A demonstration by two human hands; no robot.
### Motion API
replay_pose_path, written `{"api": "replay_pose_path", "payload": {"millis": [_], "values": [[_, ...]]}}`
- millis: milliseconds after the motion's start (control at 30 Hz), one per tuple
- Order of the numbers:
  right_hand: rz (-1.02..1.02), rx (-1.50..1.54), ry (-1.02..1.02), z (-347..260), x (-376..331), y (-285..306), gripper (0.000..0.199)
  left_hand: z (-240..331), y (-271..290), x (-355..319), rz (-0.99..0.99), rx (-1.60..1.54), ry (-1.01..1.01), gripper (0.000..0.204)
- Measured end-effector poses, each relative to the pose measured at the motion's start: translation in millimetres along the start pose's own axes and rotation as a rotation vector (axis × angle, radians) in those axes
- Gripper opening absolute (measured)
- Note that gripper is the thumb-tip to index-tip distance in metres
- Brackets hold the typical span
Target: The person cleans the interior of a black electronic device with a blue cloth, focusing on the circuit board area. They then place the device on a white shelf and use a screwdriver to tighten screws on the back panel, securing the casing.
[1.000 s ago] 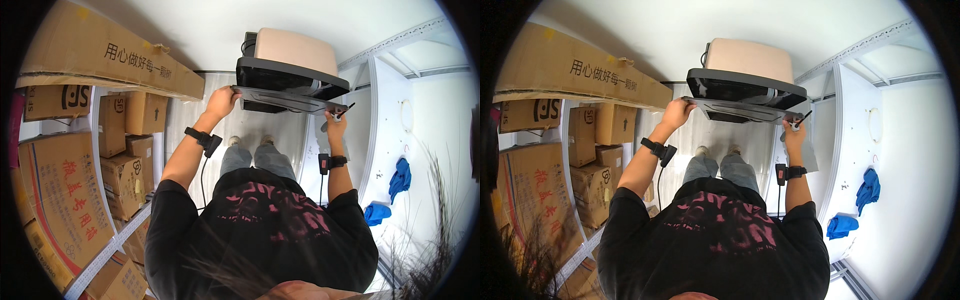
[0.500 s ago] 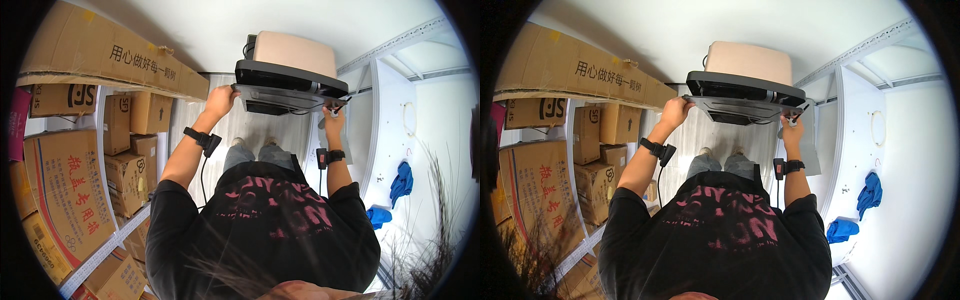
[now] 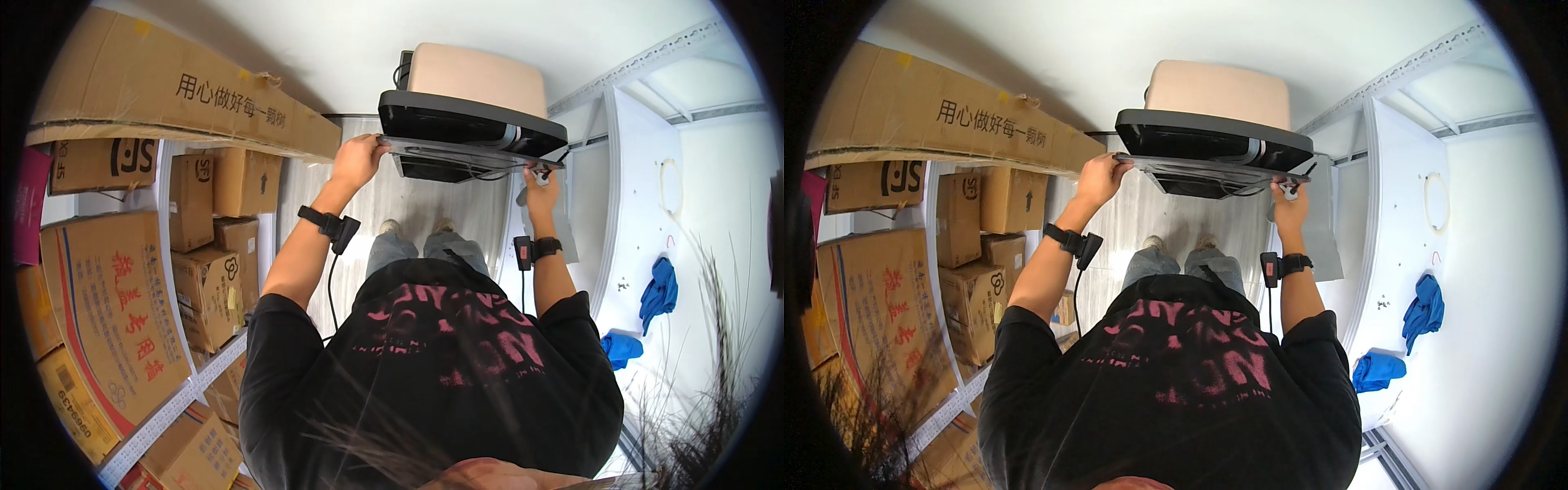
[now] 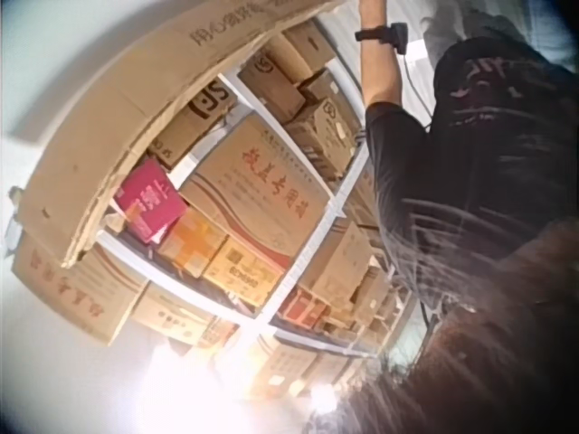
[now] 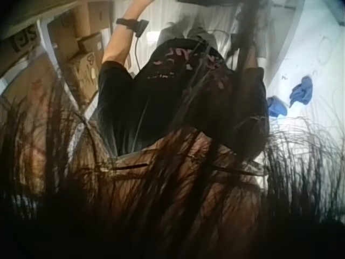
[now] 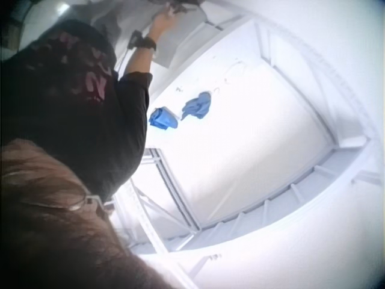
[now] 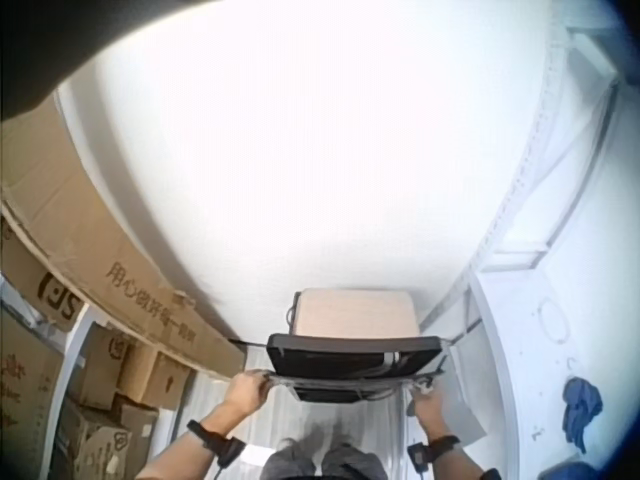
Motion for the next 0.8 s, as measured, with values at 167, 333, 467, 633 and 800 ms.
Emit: {"api": "replay_pose_path", "payload": {"millis": [167,333,467,633,800], "values": [[0.151,-0.05,0.109,21.5,6.7,-0.3,0.029,2.9,1.6,2.4,-0.011,0.021,0.088,0.022],[0.235,-0.109,0.096,38.1,9.8,0.1,0.03,2.1,0.0,6.9,-0.015,0.035,0.097,0.021],[0.236,-0.177,0.1,14.8,3.4,-0.9,0.03,2.5,3.6,2.3,0.019,0.016,0.043,0.019],[0.284,-0.178,0.119,9.9,-1.5,1.6,0.027,1.6,0.0,1.1,-0.028,0.026,0.071,0.018],[0.313,-0.132,0.079,15.4,-2.7,0.3,0.028,-1.9,0.4,0.1,0.014,0.016,0.068,0.018]]}}
Point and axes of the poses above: each hand's wrist, its own x-axis towards the middle knuckle, its own y-axis out of the back of the hand, z = x × y, the point moved 8 cm from there along x, towards the middle knuckle, and after that the axes turned 6 degrees about z, right-handed, at the moved point
